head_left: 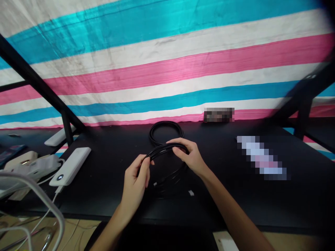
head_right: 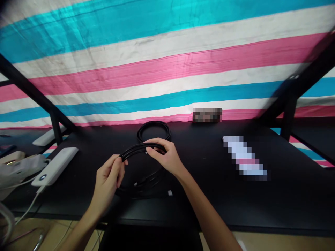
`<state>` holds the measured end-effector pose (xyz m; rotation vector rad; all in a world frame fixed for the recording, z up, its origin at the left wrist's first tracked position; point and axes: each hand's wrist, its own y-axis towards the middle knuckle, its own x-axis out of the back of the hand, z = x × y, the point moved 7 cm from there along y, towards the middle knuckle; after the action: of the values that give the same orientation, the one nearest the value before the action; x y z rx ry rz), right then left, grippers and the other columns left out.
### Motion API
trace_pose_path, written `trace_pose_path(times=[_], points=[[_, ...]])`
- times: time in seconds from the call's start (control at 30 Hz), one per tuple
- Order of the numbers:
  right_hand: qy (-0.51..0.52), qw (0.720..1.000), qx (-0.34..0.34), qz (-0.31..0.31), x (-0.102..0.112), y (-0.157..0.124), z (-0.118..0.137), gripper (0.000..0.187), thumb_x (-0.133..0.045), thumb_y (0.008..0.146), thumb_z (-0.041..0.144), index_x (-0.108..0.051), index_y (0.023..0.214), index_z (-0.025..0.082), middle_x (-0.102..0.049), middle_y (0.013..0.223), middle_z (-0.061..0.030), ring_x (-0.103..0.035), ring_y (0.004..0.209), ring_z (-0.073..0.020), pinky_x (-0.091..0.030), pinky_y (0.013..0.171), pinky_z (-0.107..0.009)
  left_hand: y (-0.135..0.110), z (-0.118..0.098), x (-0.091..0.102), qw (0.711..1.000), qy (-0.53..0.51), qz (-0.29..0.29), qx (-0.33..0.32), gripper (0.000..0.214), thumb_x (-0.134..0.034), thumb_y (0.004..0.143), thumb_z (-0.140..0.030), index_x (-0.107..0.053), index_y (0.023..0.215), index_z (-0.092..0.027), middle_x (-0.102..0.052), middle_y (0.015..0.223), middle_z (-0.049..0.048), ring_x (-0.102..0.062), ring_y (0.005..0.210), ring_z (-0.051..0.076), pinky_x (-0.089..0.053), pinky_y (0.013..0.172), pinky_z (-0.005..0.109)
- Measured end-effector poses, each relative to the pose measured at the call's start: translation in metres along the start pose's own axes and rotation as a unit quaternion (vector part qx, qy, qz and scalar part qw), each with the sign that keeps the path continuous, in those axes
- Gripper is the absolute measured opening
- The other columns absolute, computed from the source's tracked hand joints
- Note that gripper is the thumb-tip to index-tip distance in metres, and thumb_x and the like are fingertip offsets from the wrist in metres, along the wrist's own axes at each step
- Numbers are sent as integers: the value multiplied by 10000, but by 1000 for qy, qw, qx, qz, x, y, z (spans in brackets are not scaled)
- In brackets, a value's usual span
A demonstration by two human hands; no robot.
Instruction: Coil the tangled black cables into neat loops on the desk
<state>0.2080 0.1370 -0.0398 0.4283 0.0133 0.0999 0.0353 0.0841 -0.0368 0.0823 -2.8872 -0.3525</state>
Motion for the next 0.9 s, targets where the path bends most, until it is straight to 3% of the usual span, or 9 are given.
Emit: trace_pose_path(times=[0.13,0.23,0.37,0.47,0.67,0.77,0.9], points=[[-21,1000,6,-15,2,-1,-4,230,-680,755,385,-726,861,186,-723,835,-69,-660,753,-176,-526,662,-284,2,-1,2,1000,25,-3,-5,279,-430,940,-363,-594,799,-187,-332,413,-93,-328,388,73,-311,454,194],[-9,1000,2,0,1,-2,-9,335,-648,777,478,-719,879,167,-661,697,-43,-584,598,-138,-468,535,-256,3,-2,7,999,50,-14,-15,266,-458,920,-354,-652,867,-180,-353,420,-86,-353,394,83,-319,441,201],[9,996,-23,91,-10,-5,-10,433,-521,859,534,-695,786,144,-427,494,36,-368,442,-86,-294,424,-231,3,-4,17,996,76,-45,-31,225,-556,854,-316,-711,965,-197,-430,439,-72,-396,403,92,-337,442,206],[-9,989,-27,143,-17,-7,-3,441,-527,866,509,-630,622,157,-398,498,34,-339,455,-80,-247,442,-240,3,-7,19,994,82,-53,-44,187,-602,819,-282,-731,938,-219,-470,452,-63,-413,412,94,-353,463,204],[40,992,-50,106,-12,-8,-9,518,-600,816,513,-402,465,188,-310,461,54,-245,433,-69,-178,428,-252,1,1,17,993,93,-53,-41,132,-702,741,-259,-688,870,-229,-611,609,-34,-500,492,110,-401,532,205],[109,990,-51,68,-5,-7,-16,575,-611,813,517,-320,433,198,-239,419,73,-183,396,-55,-126,414,-258,-1,17,25,991,90,-100,-7,200,-694,762,-274,-639,952,-241,-634,744,-16,-571,623,127,-441,652,215],[259,964,-51,46,-2,-5,-13,661,-608,807,537,-191,412,209,-133,372,90,-118,343,-46,-84,379,-254,-4,32,33,986,64,-156,0,380,-687,778,-302,-538,1124,-254,-588,1103,44,-543,1075,177,-370,971,283]])
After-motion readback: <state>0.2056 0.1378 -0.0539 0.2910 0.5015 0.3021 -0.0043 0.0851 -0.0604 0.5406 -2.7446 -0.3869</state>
